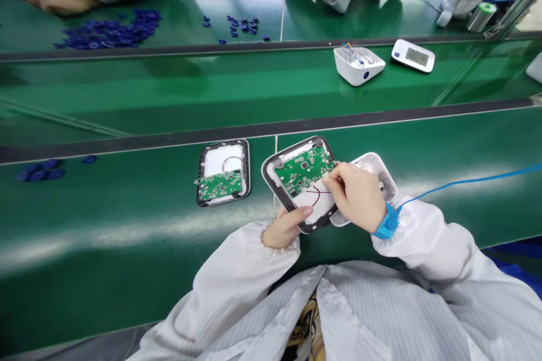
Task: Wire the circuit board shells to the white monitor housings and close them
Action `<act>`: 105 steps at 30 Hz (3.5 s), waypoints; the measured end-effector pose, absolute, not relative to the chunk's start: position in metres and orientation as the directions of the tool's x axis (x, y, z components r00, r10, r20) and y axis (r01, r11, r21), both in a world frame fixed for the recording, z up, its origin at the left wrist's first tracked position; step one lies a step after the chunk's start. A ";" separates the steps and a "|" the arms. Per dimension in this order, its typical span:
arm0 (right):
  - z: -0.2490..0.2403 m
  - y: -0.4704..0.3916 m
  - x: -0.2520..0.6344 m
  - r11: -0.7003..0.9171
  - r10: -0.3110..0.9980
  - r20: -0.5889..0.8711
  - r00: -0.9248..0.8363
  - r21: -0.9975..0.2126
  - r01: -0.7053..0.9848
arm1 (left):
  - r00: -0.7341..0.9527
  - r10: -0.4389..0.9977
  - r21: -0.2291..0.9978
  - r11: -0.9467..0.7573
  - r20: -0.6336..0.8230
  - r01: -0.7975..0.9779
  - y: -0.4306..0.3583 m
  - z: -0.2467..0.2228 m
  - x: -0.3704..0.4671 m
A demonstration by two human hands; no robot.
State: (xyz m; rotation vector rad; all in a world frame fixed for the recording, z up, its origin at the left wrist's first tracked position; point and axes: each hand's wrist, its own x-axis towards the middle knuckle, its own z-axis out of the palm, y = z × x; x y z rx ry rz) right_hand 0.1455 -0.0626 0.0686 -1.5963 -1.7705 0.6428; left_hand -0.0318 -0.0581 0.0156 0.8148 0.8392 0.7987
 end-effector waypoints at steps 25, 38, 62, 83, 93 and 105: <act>0.071 -0.045 0.180 0.529 0.821 0.417 -0.389 -0.303 0.793 | 0.625 0.721 0.733 0.593 -0.300 -0.332 -0.047 0.000 -0.044; 0.076 -0.041 0.187 0.680 0.693 0.637 -0.337 -0.424 0.598 | 0.370 0.925 0.899 0.093 0.080 -0.427 -0.013 0.033 -0.039; 0.081 -0.069 0.131 0.748 0.524 0.512 -0.680 0.106 0.656 | 0.757 0.639 0.900 -0.236 -0.141 0.367 -0.024 0.042 -0.053; 0.074 -0.026 0.200 0.295 0.939 -0.082 -0.335 -0.314 0.902 | 0.611 0.684 0.901 -0.418 0.398 -0.119 -0.025 0.003 -0.033; 0.089 -0.034 0.154 0.322 0.939 -0.133 -0.316 0.026 0.946 | 0.555 0.771 0.949 -0.234 0.313 -0.211 -0.031 0.007 -0.035; 0.094 -0.041 0.151 0.363 0.922 -0.144 -0.361 -0.010 0.932 | 0.530 0.799 0.959 -0.231 0.284 -0.164 -0.028 0.003 -0.034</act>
